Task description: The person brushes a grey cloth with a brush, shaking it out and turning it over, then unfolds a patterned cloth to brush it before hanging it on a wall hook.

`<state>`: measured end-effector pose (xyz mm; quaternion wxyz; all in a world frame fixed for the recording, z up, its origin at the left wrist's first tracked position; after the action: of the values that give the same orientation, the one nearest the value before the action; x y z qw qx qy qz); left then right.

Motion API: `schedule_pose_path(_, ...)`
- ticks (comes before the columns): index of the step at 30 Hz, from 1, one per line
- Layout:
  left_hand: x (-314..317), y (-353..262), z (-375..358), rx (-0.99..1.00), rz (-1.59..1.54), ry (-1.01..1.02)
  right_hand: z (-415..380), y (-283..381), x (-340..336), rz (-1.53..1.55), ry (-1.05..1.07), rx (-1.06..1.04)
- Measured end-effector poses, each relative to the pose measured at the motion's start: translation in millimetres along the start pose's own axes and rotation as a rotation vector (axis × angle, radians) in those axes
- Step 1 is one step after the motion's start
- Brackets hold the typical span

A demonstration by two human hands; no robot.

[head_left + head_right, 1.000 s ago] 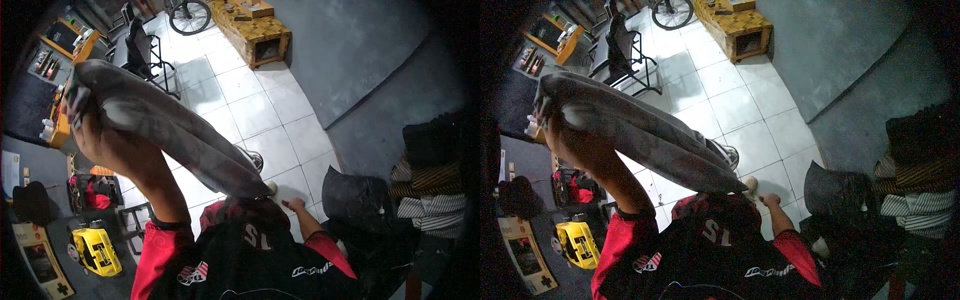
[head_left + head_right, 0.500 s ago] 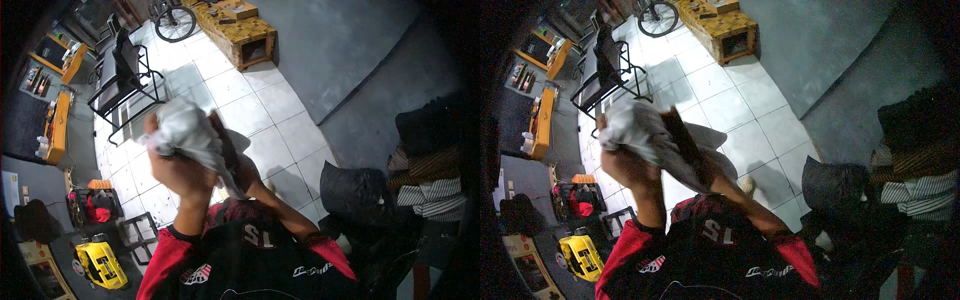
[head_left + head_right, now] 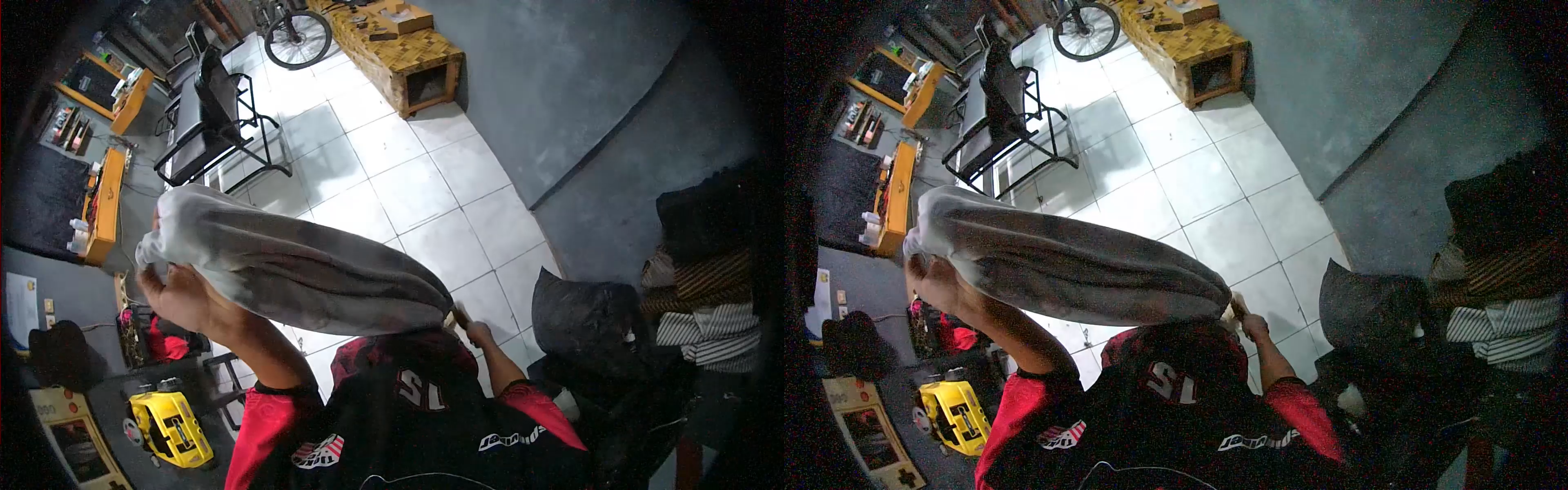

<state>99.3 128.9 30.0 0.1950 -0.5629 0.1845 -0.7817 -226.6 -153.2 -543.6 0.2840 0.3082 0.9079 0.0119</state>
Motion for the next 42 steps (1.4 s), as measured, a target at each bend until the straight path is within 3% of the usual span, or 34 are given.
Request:
schedule_pose_path(1, 9.0, 3.3, -5.3, -0.018, 0.006, -0.009, 4.5, 2.2, -11.2, 0.064, -0.257, -0.008)
schedule_pose_path(2, 20.6, 15.2, -13.8, -0.038, 0.010, -0.019, -3.9, 16.0, -38.5, 0.315, -0.323, -0.004)
schedule_pose_path(3, 30.0, 29.9, -21.8, 0.010, 0.185, -0.074, -19.0, 34.4, -71.9, 0.565, -0.396, -0.017)
schedule_pose_path(5, 49.2, 58.9, -38.9, 0.075, 0.548, -0.211, -101.0, 104.3, -167.9, 0.801, -0.768, -0.231)
schedule_pose_path(6, 49.0, 68.8, -40.4, 0.118, 0.752, -0.114, -130.2, 132.1, -194.1, 1.041, -0.704, -0.220)
schedule_pose_path(7, 49.0, 78.6, -42.7, 0.181, 0.948, -0.026, -149.8, 154.5, -204.7, 1.080, -0.732, -0.402)
schedule_pose_path(8, 53.2, 87.9, -45.7, 0.303, 1.220, 0.060, -182.3, 177.0, -222.3, 0.859, -0.965, -0.550)
schedule_pose_path(9, 58.2, 93.4, -45.8, 0.301, 1.141, 0.018, -216.6, 199.3, -236.3, 0.617, -1.222, -0.649)
schedule_pose_path(10, 63.0, 99.2, -45.8, 0.303, 1.060, -0.022, -254.8, 227.9, -240.5, 0.052, -1.614, -0.658)
schedule_pose_path(11, 67.6, 105.0, -46.0, 0.308, 0.978, -0.062, -232.2, 230.7, -222.0, 0.421, -1.482, -0.930)
schedule_pose_path(12, 73.5, 106.9, -45.7, 0.234, 0.823, -0.147, -227.7, 240.8, -217.5, 0.192, -1.565, -1.009)
schedule_pose_path(13, 72.4, 108.0, -40.6, 0.198, 0.668, -0.154, -197.3, 238.8, -214.7, 0.598, -1.205, -0.990)
schedule_pose_path(15, 69.5, 108.6, -28.8, 0.134, 0.355, -0.165, -126.3, 231.5, -188.6, 0.745, -0.766, -0.880)
schedule_pose_path(16, 74.7, 102.8, -28.1, 0.157, 0.353, -0.194, -99.0, 214.5, -175.3, 0.534, -0.714, -0.822)
schedule_pose_path(18, 87.2, 90.0, -27.1, 0.200, 0.352, -0.251, -81.7, 163.8, -142.3, 0.124, -0.372, -0.528)
schedule_pose_path(19, 82.3, 82.2, -20.3, 0.217, 0.325, -0.195, -0.4, 112.5, -70.8, -0.079, -0.313, -0.519)
schedule_pose_path(20, 80.8, 74.7, -21.7, 0.232, 0.333, -0.110, -2.1, 77.2, -54.1, -0.092, -0.320, -0.502)
schedule_pose_path(22, 63.9, 56.8, -19.3, 0.477, 0.441, -0.222, -70.8, 62.4, -90.8, 0.004, -0.269, -0.210)
schedule_pose_path(23, 65.0, 48.9, -26.5, 0.706, 0.784, -0.115, -49.7, 47.6, -77.5, -0.001, -0.273, -0.178)
schedule_pose_path(25, 69.6, 52.6, -30.6, 0.603, 1.060, -0.015, 3.8, 7.9, -42.5, -0.009, -0.282, -0.100)
schedule_pose_path(27, 70.4, 71.7, -21.2, 0.276, 0.701, 0.043, -10.3, 20.5, -85.5, 0.359, -0.247, 0.005)
schedule_pose_path(29, 73.9, 92.9, -20.9, 0.033, 0.516, 0.124, -83.5, 81.4, -175.4, 0.791, -0.411, -0.129)
schedule_pose_path(30, 73.1, 100.9, -22.9, -0.013, 0.504, 0.325, -110.0, 108.1, -208.8, 0.866, -0.555, -0.296)
schedule_pose_path(31, 80.5, 99.5, -26.6, 0.125, 0.858, 0.309, -135.4, 131.3, -233.6, 0.935, -0.698, -0.465)
schedule_pose_path(32, 91.9, 101.1, -32.2, 0.163, 0.936, 0.376, -150.7, 151.3, -241.9, 1.208, -0.566, -0.511)
schedule_pose_path(34, 109.1, 108.1, -39.5, 0.208, 1.034, 0.666, -185.3, 186.0, -256.8, 0.928, -0.806, -0.753)
schedule_pose_path(35, 112.0, 110.3, -42.8, 0.161, 1.047, 0.691, -200.2, 197.5, -256.7, 0.738, -1.108, -0.858)
schedule_pose_path(37, 115.2, 102.7, -44.9, 0.240, 0.944, 0.713, -184.1, 203.4, -228.2, 0.585, -1.259, -0.992)
schedule_pose_path(38, 110.2, 98.5, -44.8, 0.316, 0.828, 0.711, -133.3, 199.8, -197.4, 0.646, -1.115, -1.030)
schedule_pose_path(39, 97.5, 85.6, -44.6, 0.490, 1.023, 0.509, -99.1, 196.3, -177.0, 0.706, -0.969, -1.062)
schedule_pose_path(40, 83.9, 73.0, -45.7, 0.615, 1.214, 0.272, -77.0, 185.8, -167.7, 0.671, -0.721, -0.829)
schedule_pose_path(41, 68.7, 45.4, -40.8, 0.861, 1.273, 0.211, -57.5, 164.0, -153.4, 0.625, -0.472, -0.599)
schedule_pose_path(42, 74.3, 30.3, -35.4, 1.006, 1.306, 0.209, -34.5, 131.1, -121.0, 0.338, -0.438, -0.583)
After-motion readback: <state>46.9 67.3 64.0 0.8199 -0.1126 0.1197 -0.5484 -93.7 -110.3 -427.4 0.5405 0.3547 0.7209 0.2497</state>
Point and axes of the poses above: each hand's wrist, its own z-axis towards the middle knuckle, its own x-axis out of the palm, y = z × x, the point moved 5 cm from there along z, towards the middle knuckle, and after that the axes turned 1 degree about -z, right-handed, at the moved point
